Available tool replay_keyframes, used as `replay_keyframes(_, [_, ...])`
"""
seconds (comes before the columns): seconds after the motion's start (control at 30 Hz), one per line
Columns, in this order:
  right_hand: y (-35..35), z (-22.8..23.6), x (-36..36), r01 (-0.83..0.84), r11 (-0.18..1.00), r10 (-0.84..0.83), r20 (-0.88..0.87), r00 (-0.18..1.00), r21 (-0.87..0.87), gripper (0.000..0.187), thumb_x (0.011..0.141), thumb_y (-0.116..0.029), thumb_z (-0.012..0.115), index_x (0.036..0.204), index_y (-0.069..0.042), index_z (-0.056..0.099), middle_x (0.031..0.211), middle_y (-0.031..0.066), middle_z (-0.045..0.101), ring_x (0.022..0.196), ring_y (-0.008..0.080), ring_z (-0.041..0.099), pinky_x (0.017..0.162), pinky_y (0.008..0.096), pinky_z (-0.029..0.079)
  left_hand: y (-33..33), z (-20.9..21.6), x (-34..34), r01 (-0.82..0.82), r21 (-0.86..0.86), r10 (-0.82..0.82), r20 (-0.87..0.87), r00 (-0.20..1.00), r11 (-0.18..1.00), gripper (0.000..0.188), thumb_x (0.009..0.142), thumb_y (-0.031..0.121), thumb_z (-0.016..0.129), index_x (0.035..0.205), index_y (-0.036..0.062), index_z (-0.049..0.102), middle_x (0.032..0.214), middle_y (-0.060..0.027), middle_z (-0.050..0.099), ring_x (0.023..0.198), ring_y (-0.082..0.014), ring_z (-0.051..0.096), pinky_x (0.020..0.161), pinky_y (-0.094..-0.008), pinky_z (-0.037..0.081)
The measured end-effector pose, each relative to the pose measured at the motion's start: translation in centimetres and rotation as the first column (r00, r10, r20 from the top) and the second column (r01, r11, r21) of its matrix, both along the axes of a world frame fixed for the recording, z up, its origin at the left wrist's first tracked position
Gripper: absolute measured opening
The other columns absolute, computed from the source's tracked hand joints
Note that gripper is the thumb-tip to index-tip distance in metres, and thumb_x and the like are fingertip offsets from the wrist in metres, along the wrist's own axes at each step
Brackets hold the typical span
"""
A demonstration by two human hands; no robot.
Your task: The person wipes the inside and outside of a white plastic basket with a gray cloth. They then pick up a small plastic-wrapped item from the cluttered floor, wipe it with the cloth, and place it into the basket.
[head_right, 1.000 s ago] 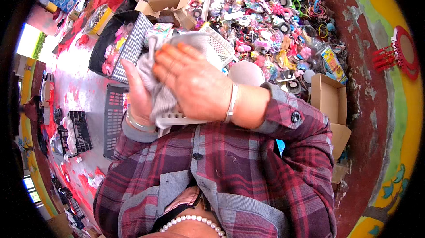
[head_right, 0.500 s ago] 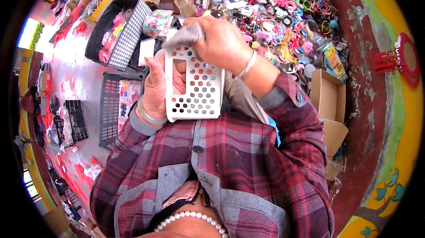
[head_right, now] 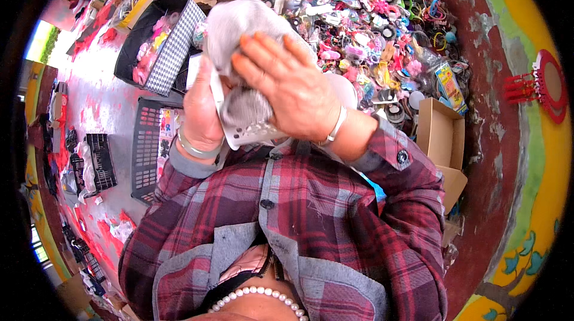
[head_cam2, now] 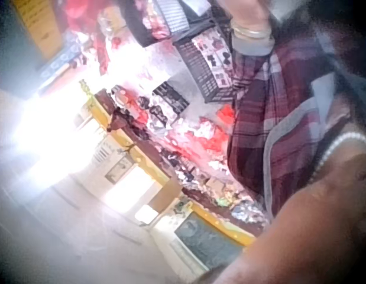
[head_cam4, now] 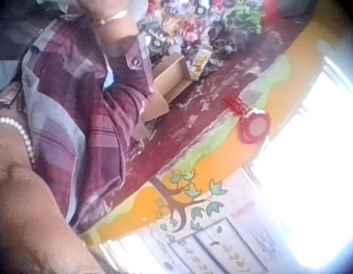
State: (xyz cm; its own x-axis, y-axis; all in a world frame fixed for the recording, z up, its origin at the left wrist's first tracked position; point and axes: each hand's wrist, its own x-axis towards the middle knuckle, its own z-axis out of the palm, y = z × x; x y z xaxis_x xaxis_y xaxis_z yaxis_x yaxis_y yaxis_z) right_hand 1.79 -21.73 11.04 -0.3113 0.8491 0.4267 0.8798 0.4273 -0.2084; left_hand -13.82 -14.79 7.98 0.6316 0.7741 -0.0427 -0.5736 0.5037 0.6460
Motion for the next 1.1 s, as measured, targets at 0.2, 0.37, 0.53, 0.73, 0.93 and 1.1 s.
replay_keyframes(0.2, [4.9, 0.2, 3.7, 0.035, 0.863, -0.261, -0.385, 0.885, -0.504, 0.028, 0.075, -0.021, 0.055, 0.095, -0.003, 0.062, 0.084, 0.0136, 0.064, 0.075, 0.0291, 0.063, 0.066, 0.035, 0.05, -1.1, -1.4, -0.2, 0.403, -0.007, -0.402, 0.052, 0.914, 0.915, 0.053, 0.094, 0.04, 0.035, 0.128, -0.0002, 0.032, 0.115, -0.0242, 0.051, 0.101, -0.0351, 0.056, 0.086, -0.0426, 0.046])
replay_keyframes(0.37, [4.2, -2.1, 4.9, -0.003, 0.811, -0.425, -0.591, 0.686, -0.585, 0.03, 0.082, -0.031, 0.05, 0.097, -0.008, 0.063, 0.079, 0.014, 0.065, 0.074, 0.0251, 0.064, 0.066, 0.035, 0.049, -0.7, -2.4, -1.3, 0.269, -0.038, -0.261, 0.142, 0.955, 0.962, 0.045, 0.09, 0.024, 0.045, 0.125, -0.0037, 0.037, 0.118, -0.02, 0.051, 0.105, -0.0329, 0.054, 0.091, -0.0415, 0.044])
replay_keyframes(0.53, [1.0, -0.1, 1.2, -0.088, 0.925, -0.18, -0.63, 0.755, -0.37, 0.035, 0.078, -0.008, 0.048, 0.112, -0.002, 0.055, 0.103, 0.0127, 0.061, 0.094, 0.019, 0.058, 0.082, 0.0294, 0.045, 0.4, -0.4, -2.3, 0.353, -0.156, -0.328, 0.165, 0.93, 0.923, 0.059, 0.075, 0.012, 0.055, 0.126, -0.0082, 0.033, 0.117, -0.0225, 0.051, 0.104, -0.0329, 0.055, 0.091, -0.0448, 0.044])
replay_keyframes(0.73, [-2.0, 3.1, -0.4, -0.276, 0.961, 0.271, -0.316, 0.909, 0.03, 0.059, 0.059, -0.008, 0.059, 0.117, 0.001, 0.05, 0.122, 0.02, 0.048, 0.117, 0.0338, 0.045, 0.098, 0.0441, 0.034, 0.7, 3.9, -2.9, 0.424, 0.215, -0.392, -0.177, 0.903, 0.88, 0.076, 0.06, 0.007, 0.061, 0.13, -0.0044, 0.031, 0.123, -0.0104, 0.046, 0.112, -0.0158, 0.047, 0.095, -0.0296, 0.036])
replay_keyframes(0.93, [0.0, 0.6, 0.9, -0.379, 0.924, 0.382, -0.109, 0.917, 0.051, 0.067, 0.067, -0.029, 0.059, 0.125, -0.001, 0.045, 0.129, 0.0173, 0.044, 0.123, 0.0333, 0.038, 0.103, 0.0466, 0.025, 1.2, 1.9, -4.5, 0.547, 0.329, -0.455, -0.318, 0.832, 0.77, 0.083, 0.063, 0.003, 0.057, 0.136, -0.0018, 0.018, 0.126, -0.0072, 0.041, 0.119, -0.0141, 0.038, 0.099, -0.0293, 0.029])
replay_keyframes(1.1, [4.4, -1.9, 4.6, -0.049, 0.986, 0.091, -0.267, 0.959, 0.161, 0.062, 0.068, -0.009, 0.053, 0.129, -0.004, 0.041, 0.132, 0.0161, 0.04, 0.126, 0.0306, 0.033, 0.105, 0.0413, 0.025, 1.2, 0.5, -5.5, 0.687, 0.225, -0.611, -0.327, 0.721, 0.691, 0.086, 0.063, 0.002, 0.054, 0.138, -0.0027, 0.01, 0.135, -0.0124, 0.034, 0.126, -0.0192, 0.033, 0.103, -0.0321, 0.025])
